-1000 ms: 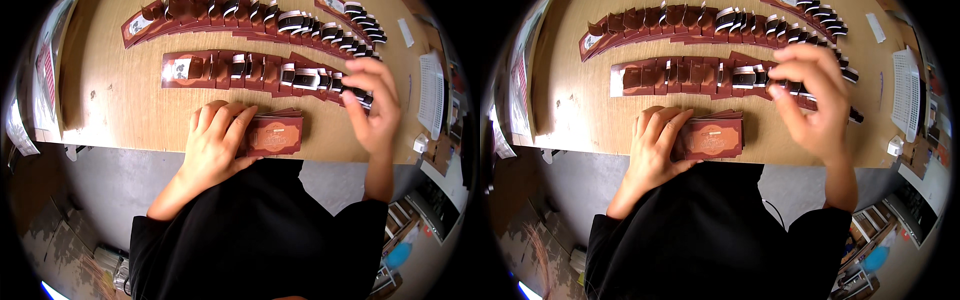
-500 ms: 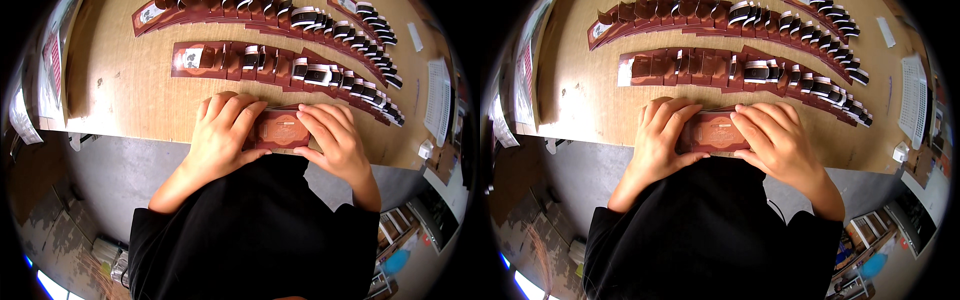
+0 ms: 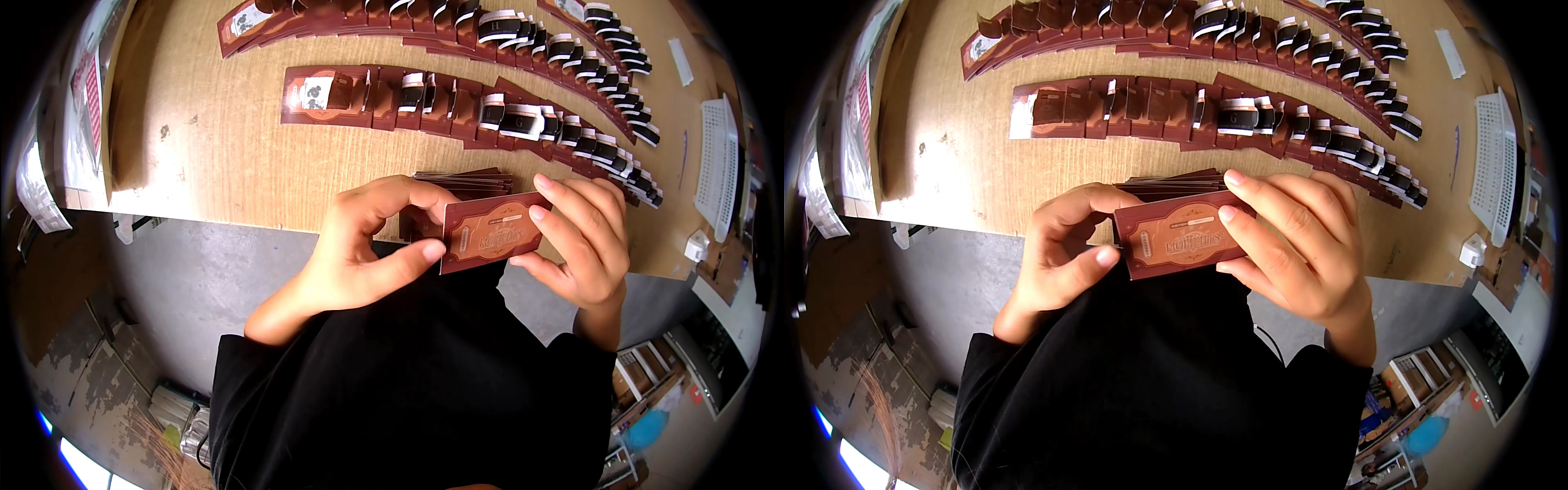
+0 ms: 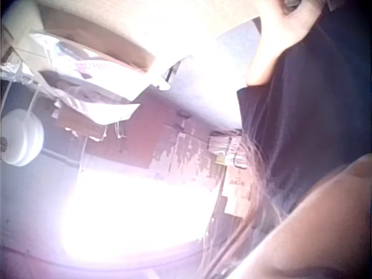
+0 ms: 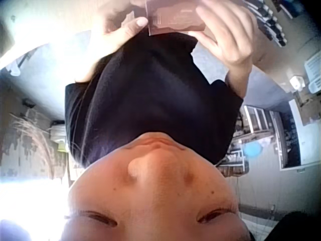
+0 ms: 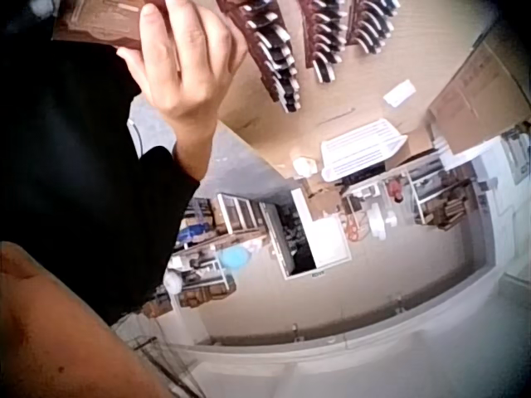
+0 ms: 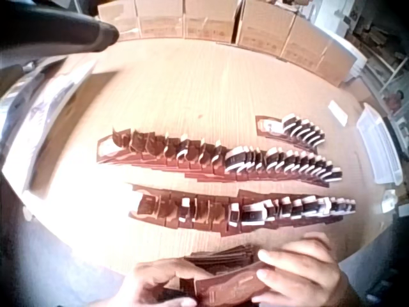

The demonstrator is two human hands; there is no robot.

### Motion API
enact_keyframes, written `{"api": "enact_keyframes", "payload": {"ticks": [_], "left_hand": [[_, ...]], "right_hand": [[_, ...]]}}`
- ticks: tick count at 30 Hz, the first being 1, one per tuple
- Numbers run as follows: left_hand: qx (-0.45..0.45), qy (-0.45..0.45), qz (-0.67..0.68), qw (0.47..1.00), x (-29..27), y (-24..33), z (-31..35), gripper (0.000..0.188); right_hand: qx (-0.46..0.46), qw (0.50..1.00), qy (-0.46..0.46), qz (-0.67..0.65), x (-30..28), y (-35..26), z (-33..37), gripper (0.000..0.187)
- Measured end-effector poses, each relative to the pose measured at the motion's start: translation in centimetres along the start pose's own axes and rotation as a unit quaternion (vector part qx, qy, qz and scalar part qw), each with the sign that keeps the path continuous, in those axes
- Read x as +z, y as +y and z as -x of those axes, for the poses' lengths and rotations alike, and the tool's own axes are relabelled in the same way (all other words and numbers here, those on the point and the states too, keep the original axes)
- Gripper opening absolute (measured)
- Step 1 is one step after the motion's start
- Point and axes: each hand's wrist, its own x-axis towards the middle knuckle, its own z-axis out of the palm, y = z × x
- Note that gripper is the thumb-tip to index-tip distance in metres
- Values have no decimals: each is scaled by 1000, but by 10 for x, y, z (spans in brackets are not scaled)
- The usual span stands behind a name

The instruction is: The person repeatedly picks up small, rectangular, maroon-colored paper pieces from a stack on a wooden table. They fold each piece in half and place it into a long, curved, maroon-colored paper structure that already contains several similar folded pieces. The person continues this repetitive folding and placing process throughout the clip.

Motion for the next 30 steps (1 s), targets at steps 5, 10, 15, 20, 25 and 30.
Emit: {"api": "enact_keyframes", "payload": {"ticks": [5,10,15,20,25,30], "left_hand": [[-42,-11,17,999,-2,3,-1,13],[-70,23,169,983,8,4,-1,8],[-47,-22,170,984,18,8,-5,12],[21,-31,155,987,21,3,-6,14],[49,-27,90,994,23,5,-8,11],[135,-25,9,991,23,10,-17,8]], "right_hand": [[16,998,20,64,6,-1,-9,41],[69,992,86,66,11,-18,-15,49],[116,975,170,84,31,-34,-25,47],[124,964,230,52,39,-33,-29,36],[127,960,244,55,42,-39,-25,28],[143,959,242,26,40,-40,-24,33]]}}
